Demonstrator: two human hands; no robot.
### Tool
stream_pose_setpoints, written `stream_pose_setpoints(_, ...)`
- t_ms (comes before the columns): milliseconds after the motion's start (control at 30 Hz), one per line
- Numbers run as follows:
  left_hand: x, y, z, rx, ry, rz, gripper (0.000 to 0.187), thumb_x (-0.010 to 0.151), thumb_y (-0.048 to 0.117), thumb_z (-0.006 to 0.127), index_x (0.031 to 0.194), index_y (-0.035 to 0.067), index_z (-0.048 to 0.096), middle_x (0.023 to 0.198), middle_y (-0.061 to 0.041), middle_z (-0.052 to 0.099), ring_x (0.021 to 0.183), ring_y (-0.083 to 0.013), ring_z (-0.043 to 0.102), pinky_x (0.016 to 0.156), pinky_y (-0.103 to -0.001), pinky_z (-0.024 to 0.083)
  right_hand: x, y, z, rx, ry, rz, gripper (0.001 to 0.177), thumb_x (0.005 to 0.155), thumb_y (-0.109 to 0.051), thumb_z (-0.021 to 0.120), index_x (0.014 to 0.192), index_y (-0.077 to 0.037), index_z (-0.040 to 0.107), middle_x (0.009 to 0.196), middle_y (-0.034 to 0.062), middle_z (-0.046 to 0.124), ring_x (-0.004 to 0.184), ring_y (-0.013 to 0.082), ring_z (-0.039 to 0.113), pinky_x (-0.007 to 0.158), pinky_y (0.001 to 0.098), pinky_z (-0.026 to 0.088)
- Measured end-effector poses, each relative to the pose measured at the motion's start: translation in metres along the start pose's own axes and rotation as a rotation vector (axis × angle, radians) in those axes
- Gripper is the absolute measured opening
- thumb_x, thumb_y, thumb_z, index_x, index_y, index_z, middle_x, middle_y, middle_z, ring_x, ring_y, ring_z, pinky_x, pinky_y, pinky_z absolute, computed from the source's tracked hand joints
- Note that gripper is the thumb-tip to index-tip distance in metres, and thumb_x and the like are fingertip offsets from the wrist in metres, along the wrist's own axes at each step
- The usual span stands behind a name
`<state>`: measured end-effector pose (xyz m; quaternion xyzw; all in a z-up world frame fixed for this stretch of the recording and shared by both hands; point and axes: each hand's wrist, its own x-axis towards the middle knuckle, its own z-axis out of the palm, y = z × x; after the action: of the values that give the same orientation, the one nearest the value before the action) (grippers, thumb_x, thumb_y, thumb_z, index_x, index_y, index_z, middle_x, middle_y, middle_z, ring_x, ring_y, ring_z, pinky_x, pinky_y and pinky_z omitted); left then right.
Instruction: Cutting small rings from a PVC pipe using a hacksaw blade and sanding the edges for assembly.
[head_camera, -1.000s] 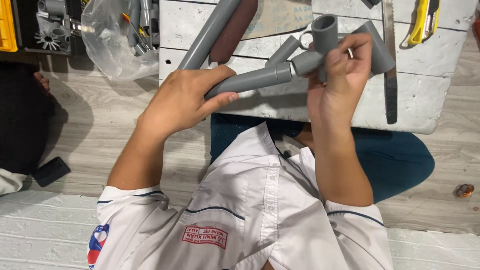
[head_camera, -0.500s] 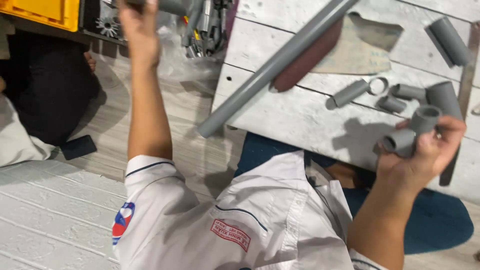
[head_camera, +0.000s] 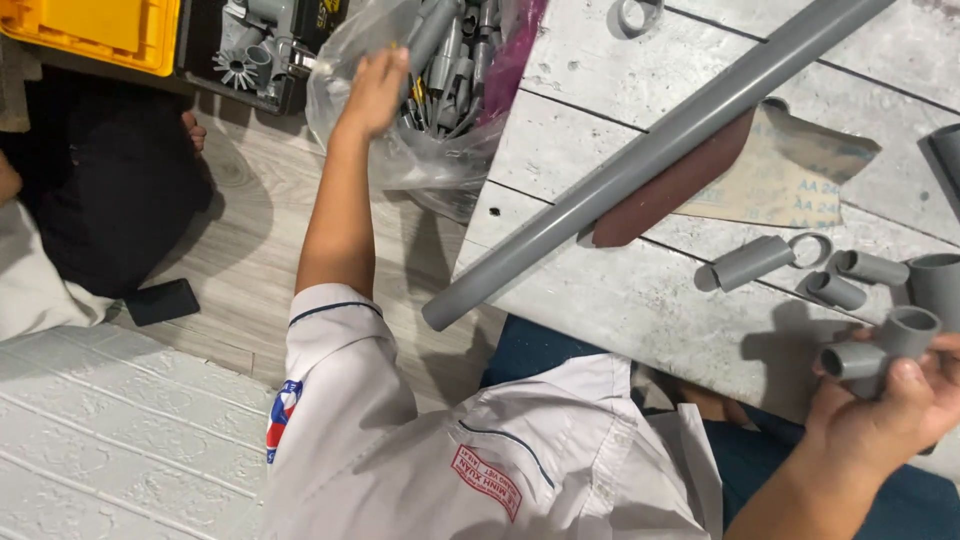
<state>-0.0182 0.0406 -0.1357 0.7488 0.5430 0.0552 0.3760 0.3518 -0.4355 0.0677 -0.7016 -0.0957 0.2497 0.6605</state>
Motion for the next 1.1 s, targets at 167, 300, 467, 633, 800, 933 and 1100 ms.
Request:
stream_pose_setpoints(167,0.031,-0.028,0.005,0.054,0.180,-0.045,0.055,0.103,0.037,0.048,0.144,0.003,0.030,0.135,-0.025,0.047,0.125,-0.0429,0.050,0.101,-0.052,0.041,0.000,-0.010,0.008,-0.109,0.006,-0.012,0.042,0.099,-0.031,0.052,0.137,-0.016,0.052,0.110,-0.0027,0.060,0.095,0.0042,0.062,0.076,0.0130,0.051)
stream_pose_setpoints(300,0.037,-0.002,-0.005,0.031,0.389,0.137,0.056,0.095,0.009,0.067,0.138,0.002,0.031,0.123,-0.020,0.055,0.094,-0.0245,0.071,0.086,-0.038,0.059,0.004,-0.003,0.000,-0.064,0.054,0.012,0.044,0.093,-0.037,0.062,0.130,-0.015,0.056,0.113,-0.0045,0.063,0.095,0.0028,0.063,0.085,0.0127,0.054)
stream_pose_setpoints(467,0.023,0.038,-0.006,0.228,0.192,0.216,0.057,0.088,0.011,0.076,0.133,0.011,0.042,0.121,-0.017,0.056,0.105,-0.0386,0.063,0.086,-0.051,0.053,0.006,0.008,-0.012,-0.127,0.013,-0.068,0.029,0.099,-0.032,0.058,0.124,-0.019,0.051,0.118,-0.0021,0.057,0.107,0.0074,0.059,0.107,0.0200,0.054)
stream_pose_setpoints(633,-0.014,0.086,0.017,0.307,0.215,0.594,0.044,0.082,0.008,0.074,0.125,0.010,0.062,0.140,-0.016,0.044,0.131,-0.0371,0.040,0.112,-0.053,0.028,0.009,0.008,-0.007,-0.156,0.003,-0.066,0.034,0.097,-0.036,0.059,0.125,-0.017,0.053,0.111,-0.0028,0.059,0.099,0.0063,0.060,0.100,0.0192,0.053)
stream_pose_setpoints(800,-0.024,0.085,0.026,0.525,-0.022,0.613,0.059,0.079,0.028,0.078,0.132,0.012,0.058,0.111,-0.013,0.060,0.122,-0.0339,0.046,0.109,-0.055,0.023,0.007,0.003,0.003,-0.205,-0.039,-0.078,0.048,0.096,-0.042,0.058,0.134,-0.012,0.054,0.116,-0.0010,0.059,0.102,0.0081,0.060,0.101,0.0218,0.054)
stream_pose_setpoints(933,-0.008,0.064,0.019,0.565,0.028,0.535,0.055,0.066,0.015,0.082,0.114,0.012,0.056,0.101,-0.009,0.060,0.094,-0.0294,0.061,0.083,-0.043,0.041,0.004,0.001,0.003,-0.201,-0.008,-0.089,0.046,0.097,-0.037,0.054,0.136,-0.013,0.054,0.116,-0.0007,0.059,0.098,0.0058,0.059,0.093,0.0174,0.052)
stream_pose_setpoints(1100,0.013,0.022,-0.025,0.479,0.210,0.386,0.017,0.076,0.012,0.068,0.091,0.012,0.062,0.086,-0.008,0.068,0.077,-0.0316,0.065,0.063,-0.045,0.051,0.003,0.000,0.008,-0.167,0.030,-0.071,0.049,0.093,-0.035,0.053,0.136,-0.012,0.054,0.119,-0.0003,0.060,0.098,0.0045,0.058,0.091,0.0159,0.051)
